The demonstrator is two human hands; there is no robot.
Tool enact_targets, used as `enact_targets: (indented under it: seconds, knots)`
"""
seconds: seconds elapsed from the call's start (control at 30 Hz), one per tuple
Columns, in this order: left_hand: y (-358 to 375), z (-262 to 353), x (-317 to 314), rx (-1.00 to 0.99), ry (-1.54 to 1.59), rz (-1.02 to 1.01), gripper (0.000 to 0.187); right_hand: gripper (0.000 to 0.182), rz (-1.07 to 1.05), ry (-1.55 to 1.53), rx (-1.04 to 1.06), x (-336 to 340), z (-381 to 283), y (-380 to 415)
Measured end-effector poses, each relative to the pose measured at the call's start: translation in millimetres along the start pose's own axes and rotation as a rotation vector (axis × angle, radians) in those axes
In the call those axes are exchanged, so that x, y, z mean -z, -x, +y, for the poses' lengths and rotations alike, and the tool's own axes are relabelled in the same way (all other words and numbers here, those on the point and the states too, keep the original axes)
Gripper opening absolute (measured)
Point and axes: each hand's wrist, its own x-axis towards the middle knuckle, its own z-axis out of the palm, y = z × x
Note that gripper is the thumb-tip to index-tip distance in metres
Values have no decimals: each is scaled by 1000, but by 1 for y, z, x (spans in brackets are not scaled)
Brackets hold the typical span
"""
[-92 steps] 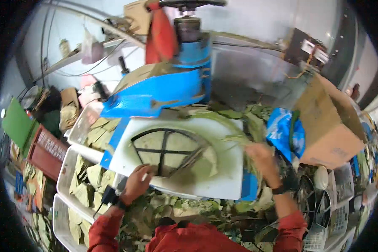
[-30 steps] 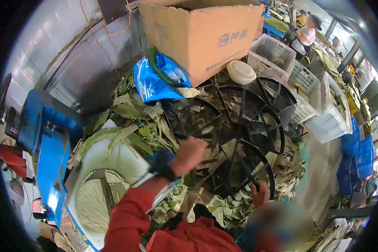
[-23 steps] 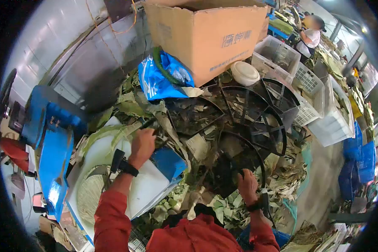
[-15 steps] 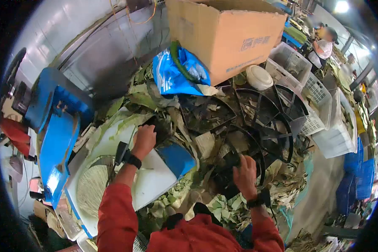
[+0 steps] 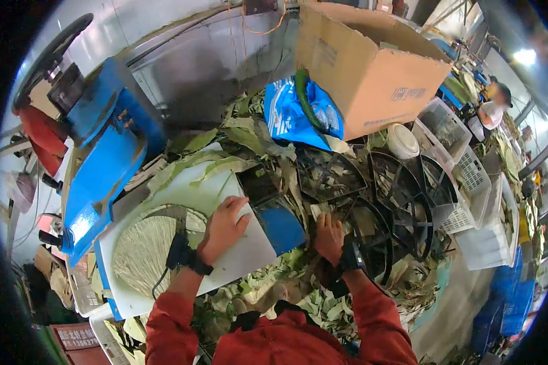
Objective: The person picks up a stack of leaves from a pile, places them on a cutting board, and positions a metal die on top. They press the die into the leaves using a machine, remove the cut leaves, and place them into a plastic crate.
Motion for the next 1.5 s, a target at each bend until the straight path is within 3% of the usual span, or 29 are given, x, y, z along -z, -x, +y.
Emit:
enact_targets:
  seconds: [0.03, 0.13, 0.17, 0.27, 0.37, 0.47, 0.67, 0.77, 0.83, 0.9, 0.93, 0.97, 1.03, 1.1, 1.13, 1.2, 1.23, 1.3, 1.37, 1.43, 1.47, 1.5]
  knots:
    - [7, 7, 6, 10, 20, -14, 34, 49, 51, -101, -60, -13, 8, -3]
    - [29, 25, 27, 38, 64, -38, 33, 35, -526, -354, -179, 90, 14, -29]
    - [37, 24, 34, 40, 68, -35, 32, 29, -405, -396, -130, 76, 27, -28]
    - [65, 17, 54, 87, 34, 1, 31, 29, -324, -380, -46, 48, 41, -25]
    - [87, 19, 75, 145, 26, 30, 30, 32, -415, -251, -44, 49, 25, -28]
    - [104, 18, 81, 141, -19, 41, 29, 35, -308, -109, 61, 56, 4, -24]
    - [119, 26, 74, 224, 32, 17, 29, 35, -293, 43, -37, 31, 2, -28]
    - [122, 28, 74, 214, 64, 25, 30, 34, -343, -211, 6, 21, 31, -35]
    - [126, 26, 77, 204, 61, 44, 30, 35, -272, -705, 31, 25, 60, -39]
    - [131, 24, 86, 199, 49, 67, 30, 36, -279, -1353, -91, 84, 54, -51]
    - [135, 23, 91, 202, 23, 73, 29, 34, -250, -1509, -152, 121, 50, -61]
    - [138, 22, 96, 196, -3, 82, 29, 33, -197, -1384, -207, 180, 40, -73]
    - [138, 24, 106, 210, 15, 107, 29, 41, -3, -1526, -129, 259, 36, -104]
    - [141, 27, 113, 266, 97, 134, 28, 39, 151, -1620, -271, 318, 55, -152]
    - [147, 20, 111, 301, 128, 150, 27, 37, 360, -1294, 82, 332, 74, -177]
    - [156, 6, 107, 386, 182, 184, 27, 37, 588, -528, 431, 365, 117, -241]
    - [146, 31, 118, 347, 92, 175, 27, 36, 520, -830, 420, 357, 147, -283]
    - [158, 19, 121, 293, 25, 173, 27, 36, 367, -1294, 330, 351, 191, -345]
    - [170, 6, 130, 247, 34, 215, 26, 44, 283, -1835, 179, 373, 132, -304]
    - [192, -30, 138, 299, -29, 273, 25, 50, 176, -1822, 368, 316, 152, -309]
    - [200, -56, 146, 225, -236, 276, 27, 54, 61, -1878, 417, 298, 134, -281]
    - [206, -84, 152, 247, -256, 330, 27, 52, -45, -1957, 321, 280, 105, -247]
